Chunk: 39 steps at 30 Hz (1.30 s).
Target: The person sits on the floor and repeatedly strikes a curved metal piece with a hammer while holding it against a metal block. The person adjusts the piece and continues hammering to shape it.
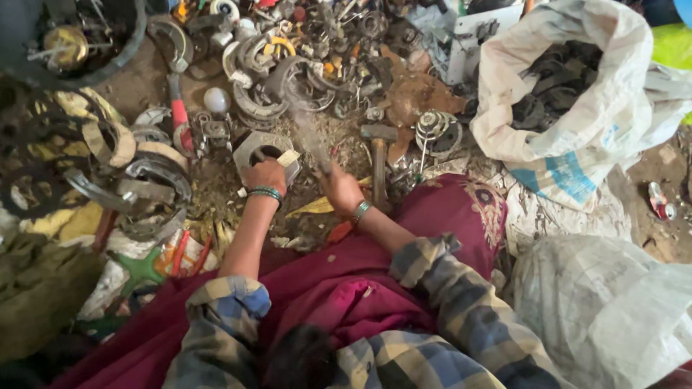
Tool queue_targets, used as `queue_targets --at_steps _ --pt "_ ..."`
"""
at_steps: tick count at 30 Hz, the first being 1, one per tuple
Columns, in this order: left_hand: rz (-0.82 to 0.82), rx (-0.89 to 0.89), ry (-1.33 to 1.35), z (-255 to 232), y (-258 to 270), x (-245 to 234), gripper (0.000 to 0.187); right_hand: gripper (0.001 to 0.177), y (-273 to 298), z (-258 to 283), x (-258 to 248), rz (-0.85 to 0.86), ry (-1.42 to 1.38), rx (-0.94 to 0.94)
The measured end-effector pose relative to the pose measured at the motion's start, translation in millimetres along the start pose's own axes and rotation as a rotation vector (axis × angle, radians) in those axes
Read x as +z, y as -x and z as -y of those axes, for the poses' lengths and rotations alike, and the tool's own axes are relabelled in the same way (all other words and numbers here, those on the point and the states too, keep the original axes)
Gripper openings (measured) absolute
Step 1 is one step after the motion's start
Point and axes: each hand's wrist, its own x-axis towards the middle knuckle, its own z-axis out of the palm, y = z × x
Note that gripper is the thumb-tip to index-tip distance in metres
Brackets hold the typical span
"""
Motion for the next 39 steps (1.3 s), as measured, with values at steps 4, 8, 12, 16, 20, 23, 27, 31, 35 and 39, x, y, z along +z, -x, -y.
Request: queue_targets --at_steps 4,8,12,16,20,23,27,31,35,39 --pt "0.062 -0.028 -0.039 -0.6 1.6 -12.5 0.02 0.045 0.8 10.7 -4.3 0.285 0.194 0.023" --pt "0.017 0.025 0.015 7.4 0.7 4.1 0.02 0.037 11.8 16.9 -10.9 0.086 0.054 -0.051" --pt "0.001 -0.031 -0.06 5.6 -7.2 19.4 0.022 0.035 5.2 6.1 -1.8 -0.023 -0.133 -0.029" --pt "-0.016 -0.031 -0.049 5.9 -9.0 20.1 0.021 0.033 -1.6 -2.8 9.0 0.243 0.258 0.042" --pt "-0.043 0.002 -0.021 4.3 -16.4 27.1 0.017 0.037 -0.6 -2.9 -5.4 0.128 0.134 0.092" --pt "-0.043 -0.017 0.048 1.9 -14.8 35.7 0.015 0.043 -1.2 2.8 -13.7 -0.074 -0.11 0.067" --pt "0.125 -0.085 0.084 -3.6 -6.3 31.8 0.02 0.036 0.5 0.1 4.8 0.071 -0.049 0.045" --pt "-0.132 -0.076 0.136 -5.8 -9.2 12.4 0.016 0.044 -13.8 -2.4 7.6 0.233 0.337 -0.034" --pt "-0.007 -0.01 0.048 -1.1 -9.7 27.1 0.016 0.036 0.3 0.9 -13.3 0.053 -0.001 0.113" --pt "-0.051 -0.144 0.239 -3.5 -15.1 37.6 0.018 0.034 -7.1 -1.9 -15.7 -0.093 -0.291 0.132"
